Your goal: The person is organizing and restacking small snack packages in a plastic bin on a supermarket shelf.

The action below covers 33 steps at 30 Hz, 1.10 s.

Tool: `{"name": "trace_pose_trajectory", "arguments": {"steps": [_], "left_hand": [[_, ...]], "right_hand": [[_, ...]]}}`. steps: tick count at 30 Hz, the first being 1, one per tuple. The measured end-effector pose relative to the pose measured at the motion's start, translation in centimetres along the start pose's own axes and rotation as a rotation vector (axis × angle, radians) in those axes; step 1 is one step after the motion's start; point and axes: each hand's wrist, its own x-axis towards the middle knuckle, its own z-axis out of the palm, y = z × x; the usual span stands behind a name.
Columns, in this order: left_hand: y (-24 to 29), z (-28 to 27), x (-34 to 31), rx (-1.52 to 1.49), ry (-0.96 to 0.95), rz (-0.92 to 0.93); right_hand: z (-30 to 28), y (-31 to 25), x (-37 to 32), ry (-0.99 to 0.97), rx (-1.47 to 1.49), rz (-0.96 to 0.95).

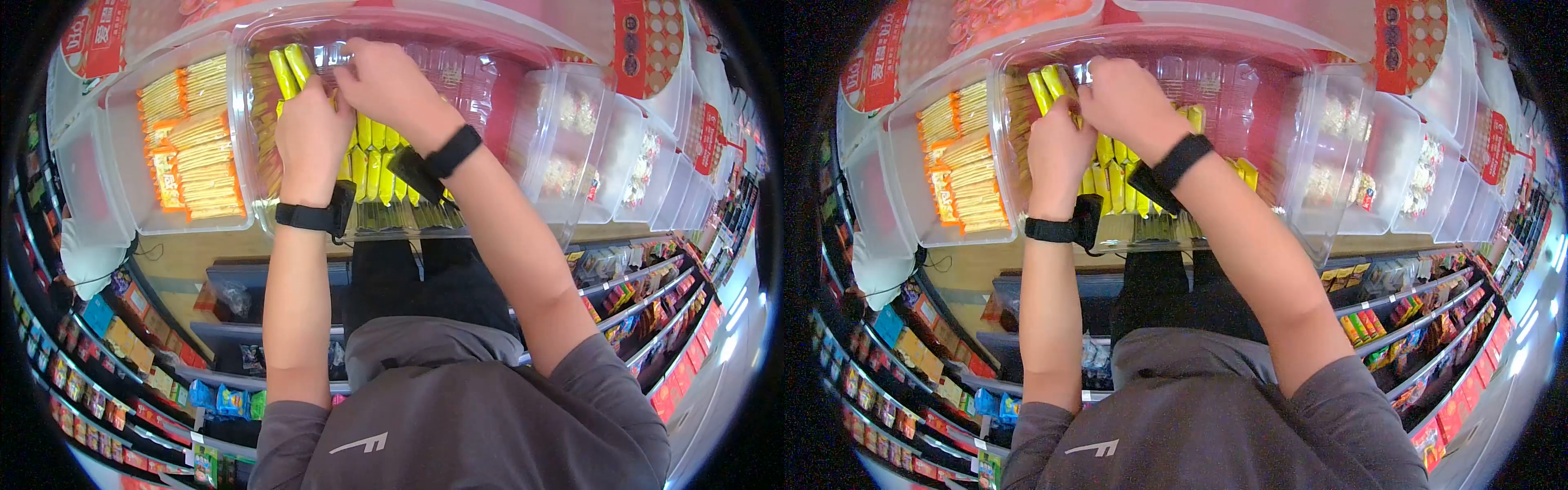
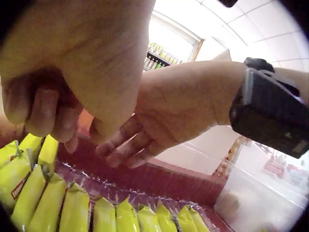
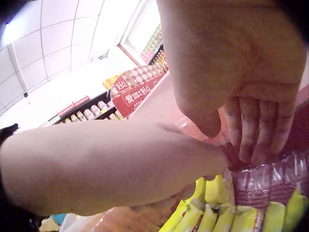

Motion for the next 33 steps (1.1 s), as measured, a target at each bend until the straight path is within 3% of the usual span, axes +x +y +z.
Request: {"name": "trace_pose_trajectory", "arguments": {"steps": [3,8,21,33], "left_hand": [[-1.2,-0.3,0.2,0.057,0.103,-0.013],[-2.6,0.7,1.0,0.042,0.029,-0.061],[-3.2,1.5,2.0,0.013,-0.014,-0.092],[-1.3,0.4,0.7,0.06,0.19,-0.027]], "right_hand": [[2.1,-0.8,2.6,-0.105,-0.068,0.006],[3.8,-1.8,5.1,-0.208,-0.133,0.042],[5.8,-0.7,6.1,-0.164,-0.154,0.101],[2.1,-2.7,2.6,-0.008,0.02,0.021]]}}
